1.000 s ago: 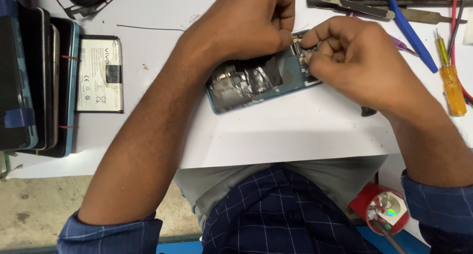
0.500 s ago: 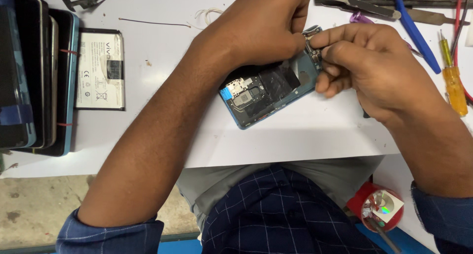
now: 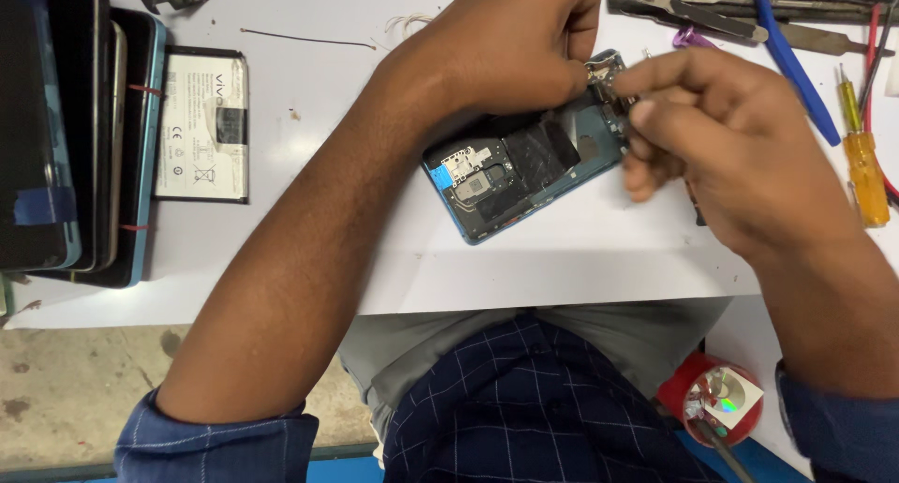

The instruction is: The person disassembles a smartphone on a repair bench. They use a purple pry tool to lift components, unscrew screws from the exposed motherboard with a screwdriver, and finally lift the motherboard out of the phone body and handle it in both hands.

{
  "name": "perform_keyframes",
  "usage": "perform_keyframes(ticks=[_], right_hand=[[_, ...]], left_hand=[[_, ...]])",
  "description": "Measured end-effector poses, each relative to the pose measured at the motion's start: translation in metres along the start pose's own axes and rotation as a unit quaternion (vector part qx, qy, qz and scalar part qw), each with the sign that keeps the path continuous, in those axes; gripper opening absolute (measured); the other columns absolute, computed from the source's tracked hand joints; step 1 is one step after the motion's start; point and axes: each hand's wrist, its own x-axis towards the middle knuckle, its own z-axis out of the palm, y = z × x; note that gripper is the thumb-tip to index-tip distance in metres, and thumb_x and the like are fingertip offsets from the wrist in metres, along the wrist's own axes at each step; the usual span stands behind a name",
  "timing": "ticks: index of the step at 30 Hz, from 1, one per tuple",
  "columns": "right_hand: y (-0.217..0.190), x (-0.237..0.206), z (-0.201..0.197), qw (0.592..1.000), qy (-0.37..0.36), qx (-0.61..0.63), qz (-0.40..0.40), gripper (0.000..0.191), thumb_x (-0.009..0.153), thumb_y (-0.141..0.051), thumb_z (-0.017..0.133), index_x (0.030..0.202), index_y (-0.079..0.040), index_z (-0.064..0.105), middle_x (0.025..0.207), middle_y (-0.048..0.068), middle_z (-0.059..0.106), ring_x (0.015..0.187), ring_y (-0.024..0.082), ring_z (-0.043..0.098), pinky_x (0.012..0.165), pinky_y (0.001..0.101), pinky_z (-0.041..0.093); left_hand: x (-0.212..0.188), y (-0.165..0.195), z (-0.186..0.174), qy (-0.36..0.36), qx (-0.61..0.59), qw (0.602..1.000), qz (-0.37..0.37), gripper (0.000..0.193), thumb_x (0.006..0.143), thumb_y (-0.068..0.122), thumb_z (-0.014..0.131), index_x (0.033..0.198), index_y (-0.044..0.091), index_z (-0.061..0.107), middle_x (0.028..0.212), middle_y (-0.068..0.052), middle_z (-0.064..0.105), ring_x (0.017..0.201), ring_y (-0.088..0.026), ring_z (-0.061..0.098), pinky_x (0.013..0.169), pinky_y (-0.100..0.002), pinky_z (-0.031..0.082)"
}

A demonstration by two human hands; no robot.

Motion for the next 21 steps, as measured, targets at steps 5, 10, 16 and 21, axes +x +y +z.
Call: perform_keyframes(ticks=[5, 10, 16, 21], right_hand=[[0.0, -0.043, -0.018, 0.975, 0.041, -0.048, -0.213, 0.015, 0.107, -0.007, 0.058, 0.115, 0.005, 0.061, 0.078, 0.01, 0.062, 0.066, 0.016, 0.066, 0.064, 0.0307, 0.057], [0.01, -0.097, -0.012, 0.937, 0.135, -0.084, -0.31, 0.015, 0.106, -0.008, 0.06, 0.113, 0.005, 0.062, 0.079, 0.011, 0.063, 0.066, 0.016, 0.066, 0.064, 0.0305, 0.057], [0.025, -0.11, -0.016, 0.92, 0.182, -0.089, -0.335, 0.016, 0.106, -0.009, 0.062, 0.112, 0.005, 0.063, 0.079, 0.011, 0.063, 0.066, 0.016, 0.066, 0.063, 0.0302, 0.056], [0.033, -0.125, -0.016, 0.918, 0.196, -0.098, -0.331, 0.016, 0.105, -0.01, 0.063, 0.11, 0.006, 0.064, 0.079, 0.012, 0.064, 0.066, 0.017, 0.066, 0.062, 0.03, 0.055]], left_hand=[[0.001, 0.001, 0.003, -0.003, 0.004, 1.0, 0.014, 0.014, 0.068, 0.008, 0.075, 0.07, 0.011, 0.062, 0.062, -0.002, 0.066, 0.053, -0.009, 0.065, 0.045, -0.028, 0.048], [0.001, 0.004, 0.007, 0.02, 0.022, 0.999, 0.017, 0.024, 0.077, 0.023, 0.082, 0.071, 0.013, 0.06, 0.06, -0.001, 0.064, 0.051, -0.009, 0.064, 0.047, -0.028, 0.049], [0.0, 0.009, 0.006, 0.015, 0.044, 0.999, 0.026, 0.026, 0.078, 0.028, 0.082, 0.076, 0.011, 0.062, 0.063, -0.002, 0.066, 0.054, -0.01, 0.066, 0.048, -0.029, 0.05], [0.0, 0.013, 0.007, -0.016, 0.021, 0.999, -0.046, 0.027, 0.082, 0.036, 0.078, 0.08, 0.014, 0.063, 0.065, 0.0, 0.066, 0.055, -0.01, 0.066, 0.05, -0.028, 0.05]])
